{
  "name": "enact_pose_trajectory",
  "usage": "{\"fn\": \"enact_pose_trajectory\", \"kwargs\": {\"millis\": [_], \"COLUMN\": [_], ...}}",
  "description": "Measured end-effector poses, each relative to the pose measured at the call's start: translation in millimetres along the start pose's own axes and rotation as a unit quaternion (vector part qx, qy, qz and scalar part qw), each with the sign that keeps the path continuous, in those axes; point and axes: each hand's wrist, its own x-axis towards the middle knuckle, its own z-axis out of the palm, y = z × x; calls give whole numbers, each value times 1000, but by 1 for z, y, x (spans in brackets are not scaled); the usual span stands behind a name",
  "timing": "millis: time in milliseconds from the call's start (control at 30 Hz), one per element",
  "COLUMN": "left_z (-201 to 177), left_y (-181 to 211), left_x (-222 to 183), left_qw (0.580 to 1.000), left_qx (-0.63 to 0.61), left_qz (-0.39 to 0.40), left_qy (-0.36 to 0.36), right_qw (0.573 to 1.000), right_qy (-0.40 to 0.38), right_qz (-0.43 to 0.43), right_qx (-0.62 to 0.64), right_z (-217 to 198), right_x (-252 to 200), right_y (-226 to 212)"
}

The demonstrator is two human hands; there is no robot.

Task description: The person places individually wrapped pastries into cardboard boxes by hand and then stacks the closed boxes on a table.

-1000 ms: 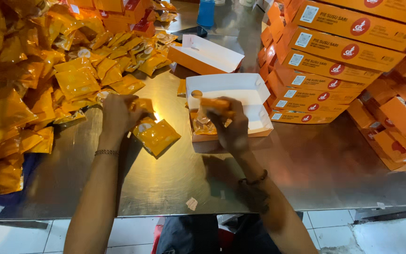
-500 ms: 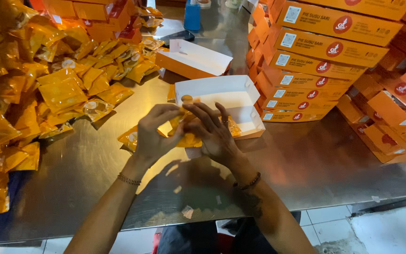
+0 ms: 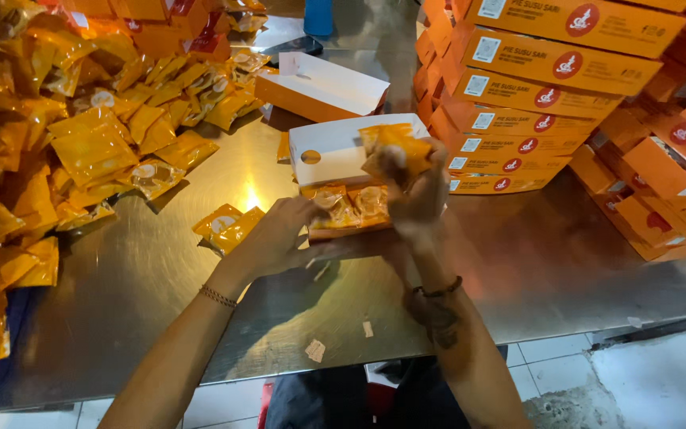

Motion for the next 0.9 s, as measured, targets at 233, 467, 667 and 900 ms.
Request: {"fn": "enact_pose_trajectory", "kwargs": {"millis": [233, 467, 667, 900], "left_z": [-18, -7, 3, 4], "left_y": [2, -6, -3, -7], "left_x": [4, 2, 9, 5], "left_qw": [985, 990, 977, 963], "left_qx": [42, 135, 143, 165], "left_qz": [-124, -28, -58, -82], "left_qy": [-110, -8, -144, -198], "right_qw": [981, 915, 895, 870], "right_qy": [-130, -303, -318, -381], "right_qz": [127, 186, 176, 197], "right_qx": [-67, -190, -257, -244], "right_z": [-13, -21, -27, -38], "right_x": [17, 5, 13, 14], "right_y": [32, 8, -3, -20]}}
